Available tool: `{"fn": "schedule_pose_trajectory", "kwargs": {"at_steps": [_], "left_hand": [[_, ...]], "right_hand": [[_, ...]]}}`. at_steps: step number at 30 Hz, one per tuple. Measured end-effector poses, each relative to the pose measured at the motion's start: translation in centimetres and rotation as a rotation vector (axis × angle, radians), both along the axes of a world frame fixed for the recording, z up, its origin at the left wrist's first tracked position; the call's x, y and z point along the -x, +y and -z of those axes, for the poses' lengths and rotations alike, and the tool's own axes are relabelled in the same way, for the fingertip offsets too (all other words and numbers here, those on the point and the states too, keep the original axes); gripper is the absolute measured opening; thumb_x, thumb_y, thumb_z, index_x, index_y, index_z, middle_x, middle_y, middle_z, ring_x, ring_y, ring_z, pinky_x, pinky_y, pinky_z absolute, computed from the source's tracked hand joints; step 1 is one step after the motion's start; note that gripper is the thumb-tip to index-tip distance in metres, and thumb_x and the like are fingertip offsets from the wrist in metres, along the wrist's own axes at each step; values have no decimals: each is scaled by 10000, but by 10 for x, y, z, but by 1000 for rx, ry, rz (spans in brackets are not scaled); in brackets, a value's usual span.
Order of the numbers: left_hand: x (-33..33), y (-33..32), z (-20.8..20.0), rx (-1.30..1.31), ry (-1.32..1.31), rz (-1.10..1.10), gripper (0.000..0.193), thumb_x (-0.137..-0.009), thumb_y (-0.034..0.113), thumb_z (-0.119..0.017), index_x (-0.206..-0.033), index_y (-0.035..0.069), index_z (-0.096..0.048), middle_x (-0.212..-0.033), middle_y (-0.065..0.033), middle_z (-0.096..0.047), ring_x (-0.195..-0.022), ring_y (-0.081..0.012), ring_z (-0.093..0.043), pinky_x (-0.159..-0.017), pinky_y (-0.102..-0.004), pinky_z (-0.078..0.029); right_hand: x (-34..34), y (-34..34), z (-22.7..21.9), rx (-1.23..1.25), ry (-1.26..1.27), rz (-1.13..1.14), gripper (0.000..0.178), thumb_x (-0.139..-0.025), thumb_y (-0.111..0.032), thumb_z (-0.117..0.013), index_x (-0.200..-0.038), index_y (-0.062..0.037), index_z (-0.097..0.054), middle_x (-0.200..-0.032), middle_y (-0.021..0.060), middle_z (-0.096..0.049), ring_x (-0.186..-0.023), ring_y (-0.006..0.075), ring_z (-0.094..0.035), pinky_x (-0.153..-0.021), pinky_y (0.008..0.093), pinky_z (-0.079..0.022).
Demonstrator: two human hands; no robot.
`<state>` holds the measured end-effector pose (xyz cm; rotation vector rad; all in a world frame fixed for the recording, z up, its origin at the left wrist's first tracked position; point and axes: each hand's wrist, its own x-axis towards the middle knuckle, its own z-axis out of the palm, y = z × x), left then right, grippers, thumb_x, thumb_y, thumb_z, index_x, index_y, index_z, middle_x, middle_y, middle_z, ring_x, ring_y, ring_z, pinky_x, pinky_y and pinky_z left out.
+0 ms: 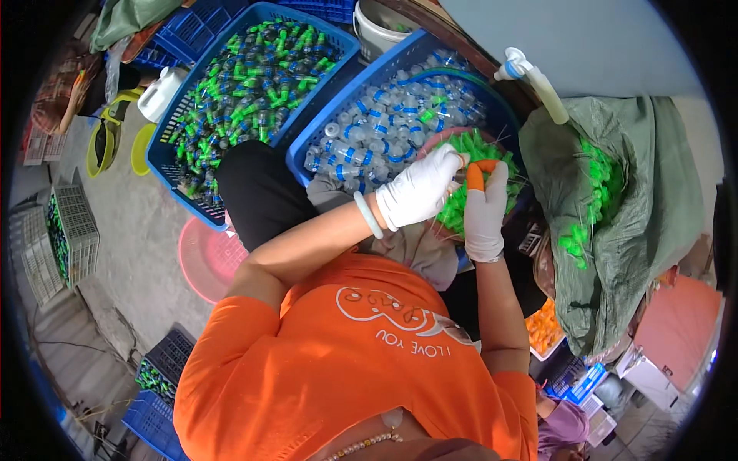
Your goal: Assembling small green plastic components into tubes on a production floor.
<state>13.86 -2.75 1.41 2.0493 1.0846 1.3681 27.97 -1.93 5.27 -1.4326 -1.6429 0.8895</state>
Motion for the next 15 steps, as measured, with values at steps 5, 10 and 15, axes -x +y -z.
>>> {"fn": "schedule_pose_trajectory", "kwargs": {"at_steps": [5, 10, 15], "left_hand": [[-3, -9, -2, 33, 52, -32, 437, -758, -17, -625, -1161, -5, -457, -964, -199, -498, -873, -384, -541, -768, -416, -455], [4, -8, 7, 184, -61, 22, 404, -804, -5, -615, -1173, -7, -451, -994, -191, -506, -914, -362, -551, -797, -386, -460], [20, -11, 10, 318, -170, 223, 336, -893, 36, -587, -1191, -6, -440, -1066, -155, -524, -994, -268, -555, -862, -322, -448]], "right_hand": [[1, -6, 9, 212, 386, 82, 61, -922, -41, -523, -971, -18, -497, -807, 33, -558, -702, 133, -499, -642, 283, -427], [-9, -7, 16, 176, 304, -3, 104, -921, -39, -534, -1020, -20, -510, -828, 10, -567, -690, 131, -514, -626, 274, -432], [-29, 0, -1, 305, 27, -270, 160, -910, -71, -570, -1058, -20, -538, -830, 73, -591, -661, 152, -551, -592, 300, -443]]}}
